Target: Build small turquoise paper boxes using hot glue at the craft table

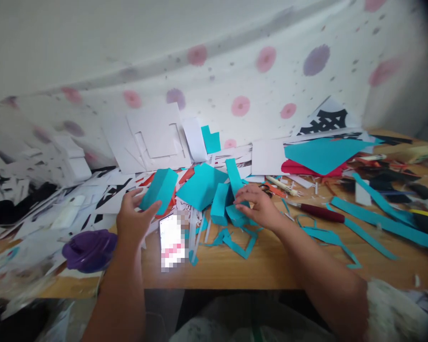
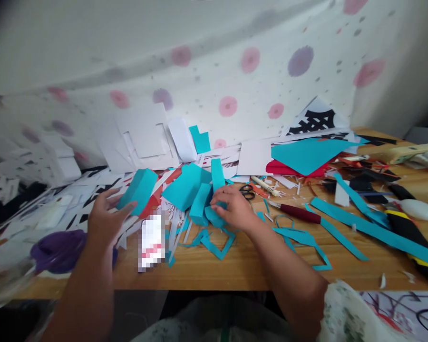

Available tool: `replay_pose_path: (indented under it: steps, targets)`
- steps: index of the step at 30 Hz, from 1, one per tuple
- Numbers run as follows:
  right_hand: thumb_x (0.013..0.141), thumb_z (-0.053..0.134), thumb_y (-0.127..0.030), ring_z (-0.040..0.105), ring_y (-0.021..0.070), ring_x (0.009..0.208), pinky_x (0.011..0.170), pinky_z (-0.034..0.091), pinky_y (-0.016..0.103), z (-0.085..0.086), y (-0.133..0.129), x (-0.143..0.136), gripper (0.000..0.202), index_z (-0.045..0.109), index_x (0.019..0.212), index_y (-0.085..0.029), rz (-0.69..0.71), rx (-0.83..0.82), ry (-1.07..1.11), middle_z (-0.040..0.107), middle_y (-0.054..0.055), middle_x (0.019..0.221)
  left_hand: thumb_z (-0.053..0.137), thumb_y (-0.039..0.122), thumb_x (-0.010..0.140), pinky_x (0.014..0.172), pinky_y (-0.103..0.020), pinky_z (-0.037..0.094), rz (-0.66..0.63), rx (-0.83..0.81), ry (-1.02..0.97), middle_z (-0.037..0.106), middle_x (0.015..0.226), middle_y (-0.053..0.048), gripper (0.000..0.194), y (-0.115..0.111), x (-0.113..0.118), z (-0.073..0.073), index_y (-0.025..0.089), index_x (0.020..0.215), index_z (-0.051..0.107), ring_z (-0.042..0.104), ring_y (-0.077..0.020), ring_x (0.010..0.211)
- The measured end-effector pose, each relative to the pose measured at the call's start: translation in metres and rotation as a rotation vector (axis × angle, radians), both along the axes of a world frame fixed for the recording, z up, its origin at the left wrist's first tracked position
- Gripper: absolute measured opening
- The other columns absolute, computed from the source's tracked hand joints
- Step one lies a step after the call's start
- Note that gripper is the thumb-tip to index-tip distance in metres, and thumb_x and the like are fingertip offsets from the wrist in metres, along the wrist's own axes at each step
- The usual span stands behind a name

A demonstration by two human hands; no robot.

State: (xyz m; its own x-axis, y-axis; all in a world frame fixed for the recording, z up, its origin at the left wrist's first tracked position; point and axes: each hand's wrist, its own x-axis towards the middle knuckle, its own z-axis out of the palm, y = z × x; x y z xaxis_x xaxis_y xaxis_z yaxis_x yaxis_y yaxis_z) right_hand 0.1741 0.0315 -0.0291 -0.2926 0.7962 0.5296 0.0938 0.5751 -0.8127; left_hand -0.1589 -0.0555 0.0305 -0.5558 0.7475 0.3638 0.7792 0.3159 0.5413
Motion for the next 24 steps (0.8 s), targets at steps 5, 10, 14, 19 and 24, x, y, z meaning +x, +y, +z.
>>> replay_pose_path:
  steps: [5, 10, 14, 19, 24]
  targets:
    - [0.073, 0.078, -0.051, 0.065, 0.0287, 0.111, 0.096, 0.051, 0.047, 0.017, -0.034, 0.015, 0.067, 0.059, 0.134, -0.031, 0.159, -0.219, 0.141, 0.07, 0.008, 0.12, 0.077, 0.036, 0.068, 0.093, -0.036, 0.053, -0.519, 0.311, -0.522, 0.062, 0.128, -0.008, 0.056, -0.022, 0.102, -0.03, 0.026, 0.119, 0.055, 0.058, -0.0293, 0.122]
    - [0.061, 0.086, -0.051, 0.065, 0.0327, 0.114, 0.088, 0.057, 0.046, 0.023, -0.05, 0.028, 0.105, 0.036, 0.151, -0.03, 0.161, -0.392, 0.327, 0.062, 0.011, 0.135, 0.078, 0.04, 0.075, 0.104, -0.042, 0.046, -0.912, 0.188, -0.404, 0.05, 0.142, -0.011, 0.063, -0.02, 0.162, -0.047, 0.029, 0.13, 0.051, 0.049, -0.0313, 0.131]
    - [0.054, 0.09, -0.042, 0.066, 0.0351, 0.107, 0.08, 0.059, 0.047, 0.023, -0.027, 0.058, 0.094, 0.052, 0.139, -0.027, -0.207, -0.309, 0.238, 0.067, 0.011, 0.126, 0.081, 0.034, 0.073, 0.108, -0.052, 0.036, -0.862, 0.218, 0.018, 0.055, 0.137, -0.013, 0.049, 0.0, 0.149, -0.051, 0.027, 0.119, 0.066, 0.047, -0.0365, 0.128]
    - [0.048, 0.091, -0.028, 0.065, 0.033, 0.104, 0.078, 0.059, 0.045, 0.009, 0.003, 0.081, 0.095, 0.054, 0.135, -0.026, -0.306, -0.317, 0.036, 0.066, 0.011, 0.124, 0.068, 0.015, 0.081, 0.106, -0.06, 0.028, -0.808, 0.097, 0.344, 0.066, 0.123, -0.007, 0.018, 0.018, 0.138, -0.058, 0.029, 0.089, 0.075, 0.049, -0.0351, 0.124]
    - [0.055, 0.086, -0.025, 0.066, 0.0293, 0.102, 0.078, 0.058, 0.04, -0.006, 0.016, 0.072, 0.09, 0.051, 0.138, -0.022, -0.188, -0.346, -0.139, 0.071, 0.01, 0.113, 0.073, 0.017, 0.08, 0.105, -0.064, 0.022, -0.832, 0.135, 0.391, 0.072, 0.107, -0.005, 0.011, 0.023, 0.145, -0.065, 0.028, 0.082, 0.074, 0.056, -0.0335, 0.114]
